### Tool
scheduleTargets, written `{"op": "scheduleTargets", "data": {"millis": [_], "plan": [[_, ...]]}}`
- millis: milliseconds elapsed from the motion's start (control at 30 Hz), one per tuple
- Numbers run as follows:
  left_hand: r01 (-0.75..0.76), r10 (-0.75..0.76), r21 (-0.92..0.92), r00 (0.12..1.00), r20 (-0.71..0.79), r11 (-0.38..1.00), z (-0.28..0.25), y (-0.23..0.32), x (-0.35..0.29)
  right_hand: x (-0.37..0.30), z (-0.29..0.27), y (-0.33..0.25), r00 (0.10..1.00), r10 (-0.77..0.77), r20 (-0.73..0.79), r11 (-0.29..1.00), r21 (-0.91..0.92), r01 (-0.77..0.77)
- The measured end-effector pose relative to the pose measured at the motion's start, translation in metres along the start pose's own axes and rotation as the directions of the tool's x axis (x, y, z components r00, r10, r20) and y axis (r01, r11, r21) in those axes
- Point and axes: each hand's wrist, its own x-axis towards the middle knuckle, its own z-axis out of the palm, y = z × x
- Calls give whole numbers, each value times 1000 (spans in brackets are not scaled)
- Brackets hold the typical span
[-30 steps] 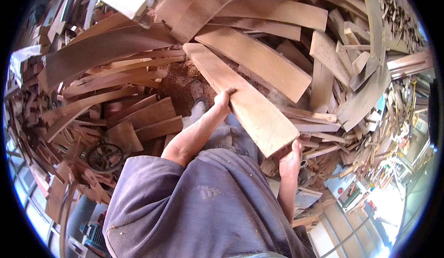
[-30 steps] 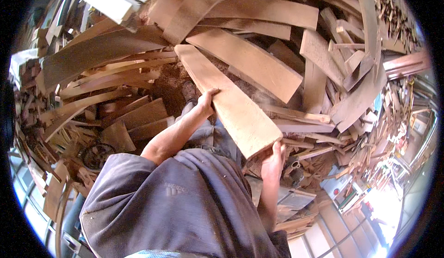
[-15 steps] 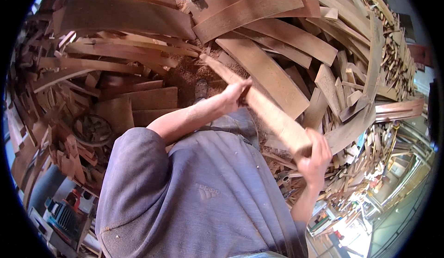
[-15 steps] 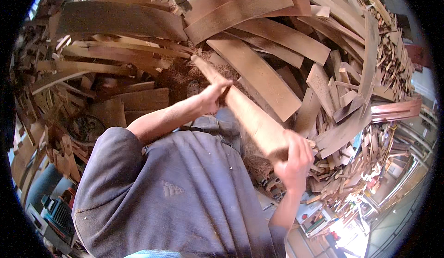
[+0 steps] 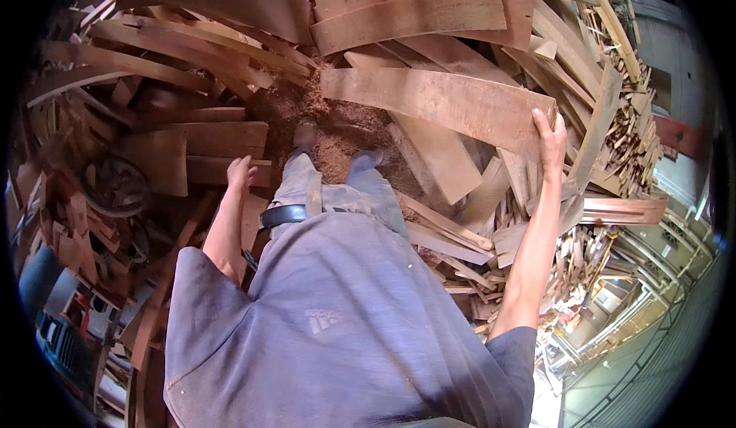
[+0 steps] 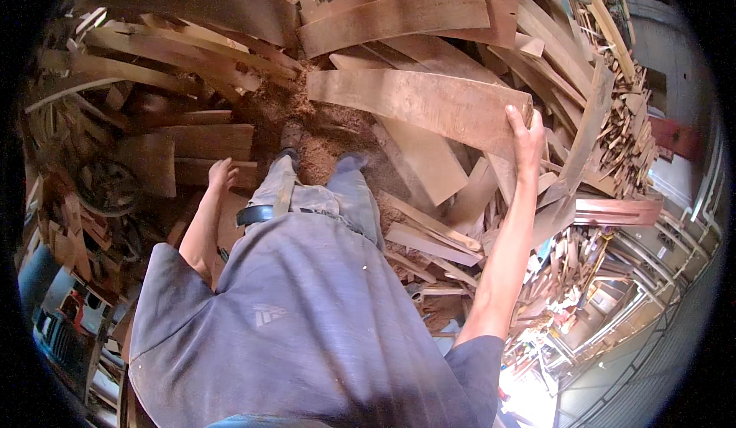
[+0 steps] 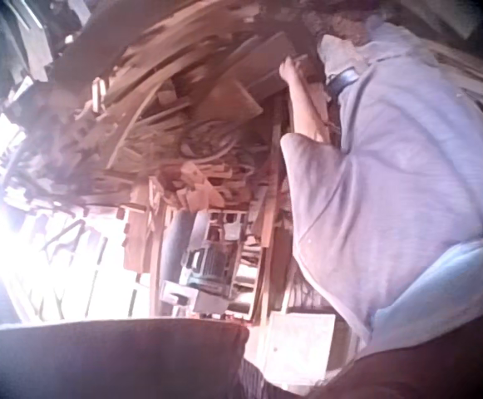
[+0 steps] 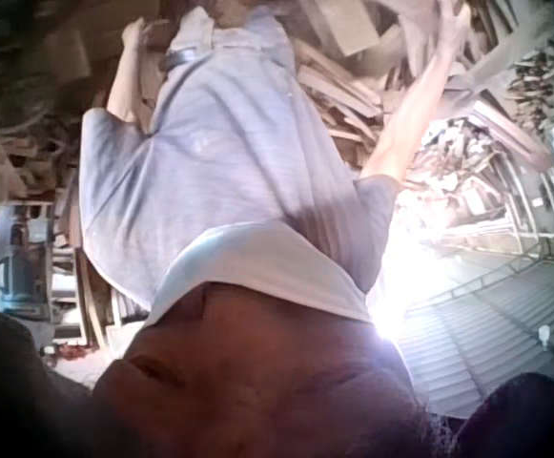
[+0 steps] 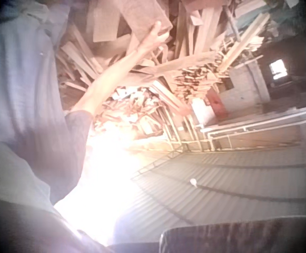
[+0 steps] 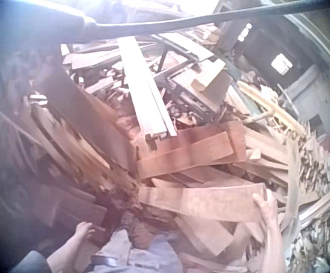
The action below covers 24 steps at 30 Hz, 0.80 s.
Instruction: The person searches through a pile of wooden pieces, picks up and turns over various boards and blocks, measures a plank using a measuring tape, and positions a board onto a woodworking machine table.
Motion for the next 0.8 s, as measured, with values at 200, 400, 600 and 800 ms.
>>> {"op": "scheduleTargets", "data": {"millis": [200, 400, 600, 800], "plan": [[110, -81, 258, 989, -121, 960, -84, -98, 26, 28, -1, -3, 1000, -28, 11, 1000, -3, 28], [66, -69, 123, 997, 22, 990, -17, -66, -12, 20, -2, -6, 999, -13, 30, 997, -72, 15], [45, -72, 135, 976, 204, 990, 48, -10, -16, -40, 1, -19, 1000, -9, 15, 998, -68, 10], [-24, -35, 253, 973, 228, 967, 81, 15, -20, -133, 18, -38, 999, -4, -40, 1000, -18, 3]]}}
